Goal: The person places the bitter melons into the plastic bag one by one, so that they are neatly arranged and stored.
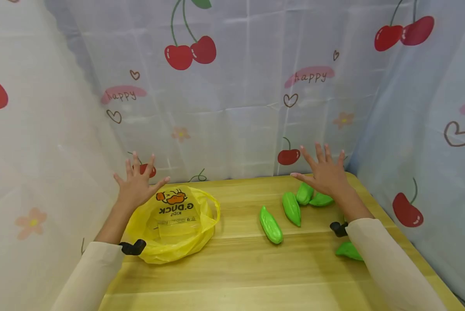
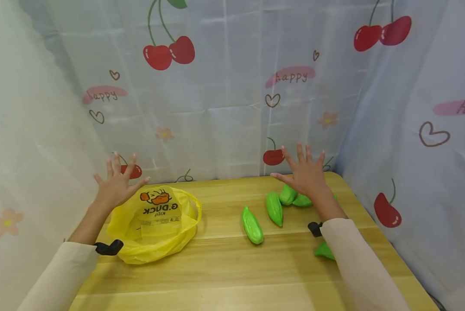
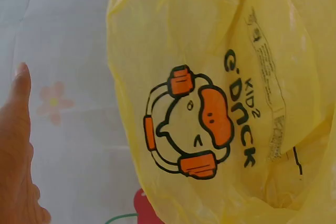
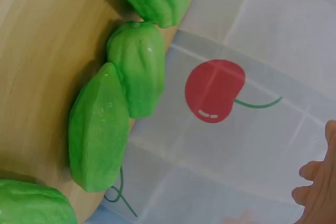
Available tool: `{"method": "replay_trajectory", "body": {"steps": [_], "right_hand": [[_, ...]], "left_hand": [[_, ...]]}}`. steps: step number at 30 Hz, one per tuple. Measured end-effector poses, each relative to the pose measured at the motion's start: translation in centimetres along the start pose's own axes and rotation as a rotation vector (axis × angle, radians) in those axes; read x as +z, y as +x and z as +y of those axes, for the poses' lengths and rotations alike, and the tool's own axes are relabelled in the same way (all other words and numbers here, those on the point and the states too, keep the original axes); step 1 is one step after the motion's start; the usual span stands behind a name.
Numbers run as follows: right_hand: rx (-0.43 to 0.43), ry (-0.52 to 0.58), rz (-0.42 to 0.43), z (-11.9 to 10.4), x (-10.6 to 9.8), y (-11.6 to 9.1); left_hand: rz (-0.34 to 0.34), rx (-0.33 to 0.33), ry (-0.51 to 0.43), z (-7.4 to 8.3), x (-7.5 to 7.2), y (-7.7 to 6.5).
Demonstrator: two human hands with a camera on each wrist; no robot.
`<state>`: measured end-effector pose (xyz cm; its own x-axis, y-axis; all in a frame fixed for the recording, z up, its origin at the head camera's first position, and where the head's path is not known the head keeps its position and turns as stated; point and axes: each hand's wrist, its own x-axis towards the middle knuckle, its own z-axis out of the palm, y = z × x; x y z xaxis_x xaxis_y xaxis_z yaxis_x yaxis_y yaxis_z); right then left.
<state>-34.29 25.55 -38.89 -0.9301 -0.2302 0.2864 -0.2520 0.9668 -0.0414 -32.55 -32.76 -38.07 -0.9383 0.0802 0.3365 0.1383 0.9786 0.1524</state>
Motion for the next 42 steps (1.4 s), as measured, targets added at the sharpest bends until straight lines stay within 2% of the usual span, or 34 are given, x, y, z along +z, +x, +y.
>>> {"method": "replay_trajectory", "body": {"steps": [4,9,13,22,30,38,42], "right_hand": [[0.001,0.027,-0.027,-0.4,-0.4,-0.5],[0.001,0.067,-0.09,-1.2,-1.2,-1.3],[-0.005,0.075,-0.104,-1.9,-1.8,-2.0],[-0.027,0.085,-0.109,-3.7,-2.4,-3.5],[-0.059,0.137,-0.061,-4.6,-2.6,-4.8],[-0.06,0.203,-0.04,-5.2,-2.5,-5.2],[-0.044,0.218,-0.042,-5.2,-2.5,-5.6]], "left_hand": [[-0.013,-0.01,-0.023,0.1,-0.8,-0.6],[-0.021,-0.025,-0.048,0.1,-1.7,-1.9],[-0.042,-0.038,-0.083,-0.2,-2.2,-3.4],[-0.069,-0.063,-0.078,-1.7,-2.4,-7.1],[-0.177,-0.102,-0.275,-3.3,-0.9,-8.9],[-0.196,-0.128,-0.411,-4.9,1.9,-10.7],[-0.196,-0.112,-0.419,-5.3,3.1,-11.0]]}}
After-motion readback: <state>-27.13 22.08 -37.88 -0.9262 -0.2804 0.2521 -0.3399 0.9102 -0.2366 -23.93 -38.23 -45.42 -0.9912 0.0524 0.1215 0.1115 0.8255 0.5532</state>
